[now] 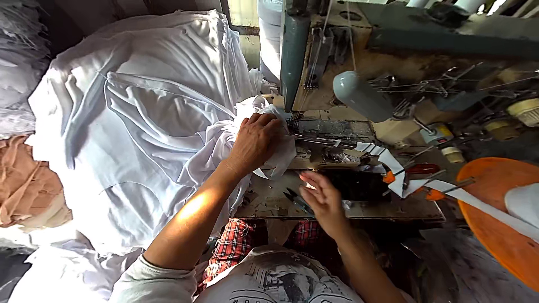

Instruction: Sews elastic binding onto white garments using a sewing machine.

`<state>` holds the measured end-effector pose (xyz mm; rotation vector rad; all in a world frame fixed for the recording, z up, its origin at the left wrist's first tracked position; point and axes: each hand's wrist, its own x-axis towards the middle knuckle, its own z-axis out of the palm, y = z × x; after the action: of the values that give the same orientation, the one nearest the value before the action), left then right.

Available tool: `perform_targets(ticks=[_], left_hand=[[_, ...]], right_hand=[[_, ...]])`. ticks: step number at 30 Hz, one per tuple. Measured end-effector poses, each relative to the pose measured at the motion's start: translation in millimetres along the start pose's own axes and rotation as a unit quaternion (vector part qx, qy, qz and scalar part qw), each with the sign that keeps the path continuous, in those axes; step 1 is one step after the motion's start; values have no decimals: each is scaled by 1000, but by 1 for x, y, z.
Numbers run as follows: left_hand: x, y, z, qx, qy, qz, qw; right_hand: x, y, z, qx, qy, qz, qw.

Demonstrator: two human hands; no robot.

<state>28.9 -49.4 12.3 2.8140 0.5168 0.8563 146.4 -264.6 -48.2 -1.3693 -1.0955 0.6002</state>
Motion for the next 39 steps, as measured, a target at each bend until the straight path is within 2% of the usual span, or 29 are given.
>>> perform_targets(ticks=[3, 6, 8, 12, 14, 19, 27, 33, 39], left_hand=[[2, 1, -2, 31, -25, 19, 999], [5, 0, -4, 42, -37, 40, 998], [7, -1, -6, 23, -52, 53, 997], [22, -18, -9, -67, -81, 91, 990], [32, -26, -7, -100, -93, 110, 985], [47, -32, -4, -121, -102, 148, 976], [36, -17, -7, -90, -60, 126, 986], [32, 2, -22, -96, -8, 102, 990], [32, -10, -17, -106, -44, 109, 987]], right_hand=[[25, 8, 37, 91, 0, 30, 995], [37, 14, 54, 188, 13, 53, 981], [39, 17, 55, 276, 33, 80, 957], [32, 11, 33, 397, -18, 89, 913], [30, 11, 23, 393, -39, 82, 915], [30, 10, 22, 352, -20, 67, 933], [29, 21, 25, 360, 37, 25, 932], [29, 26, 23, 358, 35, 1, 933], [26, 20, 24, 339, 43, 1, 940]])
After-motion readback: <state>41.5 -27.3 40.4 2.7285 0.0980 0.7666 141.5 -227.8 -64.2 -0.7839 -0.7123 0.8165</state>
